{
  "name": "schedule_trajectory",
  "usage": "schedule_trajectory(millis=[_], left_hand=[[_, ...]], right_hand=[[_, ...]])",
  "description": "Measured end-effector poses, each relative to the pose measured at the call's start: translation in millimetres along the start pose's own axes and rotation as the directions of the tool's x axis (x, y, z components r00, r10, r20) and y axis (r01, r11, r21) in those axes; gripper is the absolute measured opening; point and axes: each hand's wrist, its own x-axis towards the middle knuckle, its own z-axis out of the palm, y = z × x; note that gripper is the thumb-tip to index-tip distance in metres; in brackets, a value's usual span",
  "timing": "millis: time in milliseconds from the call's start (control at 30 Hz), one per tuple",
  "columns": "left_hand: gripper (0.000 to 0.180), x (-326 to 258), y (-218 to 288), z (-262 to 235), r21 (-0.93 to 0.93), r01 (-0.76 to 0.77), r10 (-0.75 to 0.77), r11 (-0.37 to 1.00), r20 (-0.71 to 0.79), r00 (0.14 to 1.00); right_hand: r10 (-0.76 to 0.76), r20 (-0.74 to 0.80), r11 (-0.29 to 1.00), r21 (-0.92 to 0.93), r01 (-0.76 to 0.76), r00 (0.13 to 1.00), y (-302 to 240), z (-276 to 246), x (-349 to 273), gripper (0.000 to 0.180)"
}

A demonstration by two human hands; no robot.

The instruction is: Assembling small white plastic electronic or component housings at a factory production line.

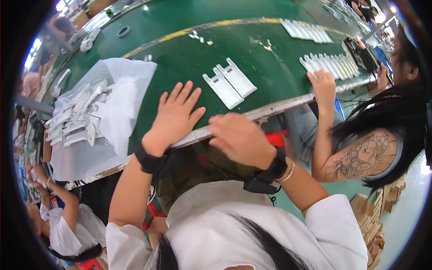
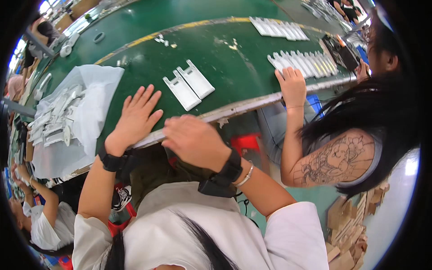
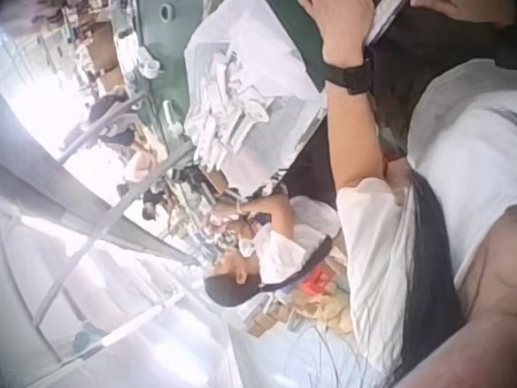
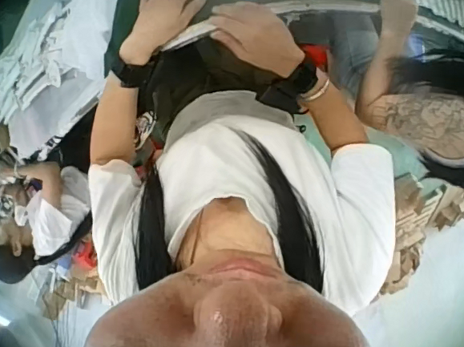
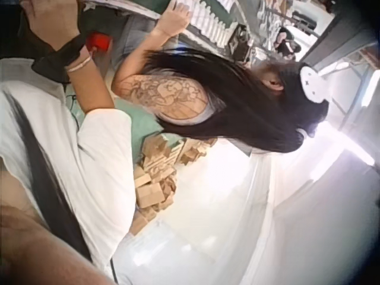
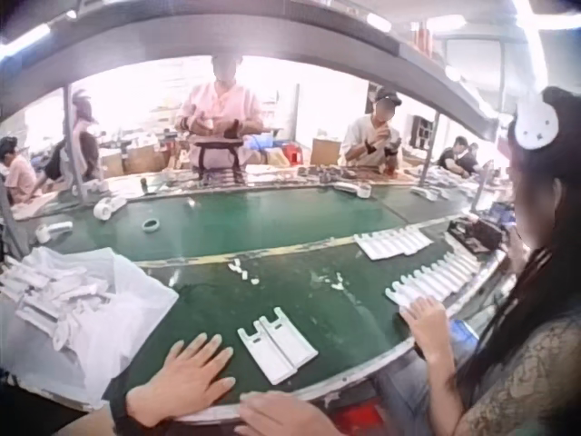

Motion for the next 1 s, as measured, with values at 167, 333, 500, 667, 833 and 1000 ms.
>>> schedule_trajectory(millis=[167,333,500,667,833,1000], left_hand=[[0.055,3,7,-5,0.093,0.006,-0.012,0.996,0.068,0.998],[0.056,-1,4,-4,0.128,-0.002,-0.010,0.992,0.090,0.996],[0.049,11,3,-18,0.211,-0.082,0.074,0.974,0.044,0.996],[0.031,92,-9,-20,-0.022,-0.146,0.145,0.989,-0.045,0.988],[0.052,136,0,-1,0.023,-0.015,0.009,1.000,0.244,0.970],[0.063,134,-15,13,0.005,-0.090,0.085,0.996,0.257,0.963]], right_hand=[[0.216,-0.217,0.884,-0.370,-0.285,0.952,52,-26,-29,0.050],[0.321,-0.092,0.804,-0.499,-0.323,0.942,61,-14,-38,0.062],[0.333,0.037,0.781,-0.571,-0.253,0.942,60,-21,-28,0.066],[0.305,0.030,0.788,-0.569,-0.234,0.952,58,-23,-23,0.063],[0.262,0.012,0.766,-0.611,-0.201,0.965,52,-15,-18,0.060],[0.290,0.000,0.847,-0.465,-0.256,0.957,53,-8,-24,0.061]])
